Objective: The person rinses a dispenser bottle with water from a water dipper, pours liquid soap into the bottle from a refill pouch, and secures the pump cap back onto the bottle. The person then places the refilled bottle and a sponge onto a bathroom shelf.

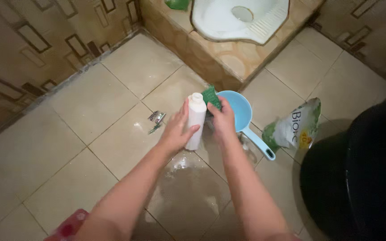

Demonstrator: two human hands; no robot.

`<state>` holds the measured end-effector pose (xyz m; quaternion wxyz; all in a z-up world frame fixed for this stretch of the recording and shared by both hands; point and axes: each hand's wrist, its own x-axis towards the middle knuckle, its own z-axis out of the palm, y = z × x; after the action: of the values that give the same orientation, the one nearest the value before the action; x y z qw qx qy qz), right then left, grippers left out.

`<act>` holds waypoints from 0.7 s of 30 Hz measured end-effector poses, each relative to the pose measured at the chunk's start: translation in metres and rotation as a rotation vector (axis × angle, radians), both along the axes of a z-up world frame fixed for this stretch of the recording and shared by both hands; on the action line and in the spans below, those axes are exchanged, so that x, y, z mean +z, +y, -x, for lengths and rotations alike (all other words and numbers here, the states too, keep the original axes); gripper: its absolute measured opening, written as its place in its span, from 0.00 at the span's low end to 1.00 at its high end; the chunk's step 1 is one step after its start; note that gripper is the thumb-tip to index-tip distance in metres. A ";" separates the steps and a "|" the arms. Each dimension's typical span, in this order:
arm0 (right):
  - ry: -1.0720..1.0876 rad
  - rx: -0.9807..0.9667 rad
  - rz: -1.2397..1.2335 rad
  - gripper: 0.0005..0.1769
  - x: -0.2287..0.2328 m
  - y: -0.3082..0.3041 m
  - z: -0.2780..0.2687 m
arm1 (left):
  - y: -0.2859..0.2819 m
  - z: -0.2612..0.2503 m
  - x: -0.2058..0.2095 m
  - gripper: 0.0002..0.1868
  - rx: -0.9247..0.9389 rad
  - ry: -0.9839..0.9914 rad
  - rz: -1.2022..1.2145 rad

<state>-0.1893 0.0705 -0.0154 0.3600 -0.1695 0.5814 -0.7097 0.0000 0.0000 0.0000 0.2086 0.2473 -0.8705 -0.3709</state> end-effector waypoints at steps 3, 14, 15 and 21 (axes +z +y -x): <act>-0.203 0.081 0.078 0.20 0.049 0.010 -0.004 | -0.010 0.008 0.038 0.69 0.095 -0.006 -0.017; 0.396 0.025 0.141 0.13 0.086 0.010 -0.015 | -0.005 0.032 0.087 0.52 0.162 0.193 -0.439; 0.742 -0.021 0.119 0.12 0.090 0.012 -0.014 | -0.004 0.033 0.091 0.52 0.155 0.172 -0.416; 1.205 -0.091 -0.044 0.15 0.114 0.017 -0.029 | 0.000 0.034 0.111 0.51 0.271 -0.049 -0.300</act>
<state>-0.1606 0.0877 0.0987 -0.0601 -0.5094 0.7040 -0.4912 -0.0335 0.0001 0.1108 0.1962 0.3993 -0.7692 -0.4587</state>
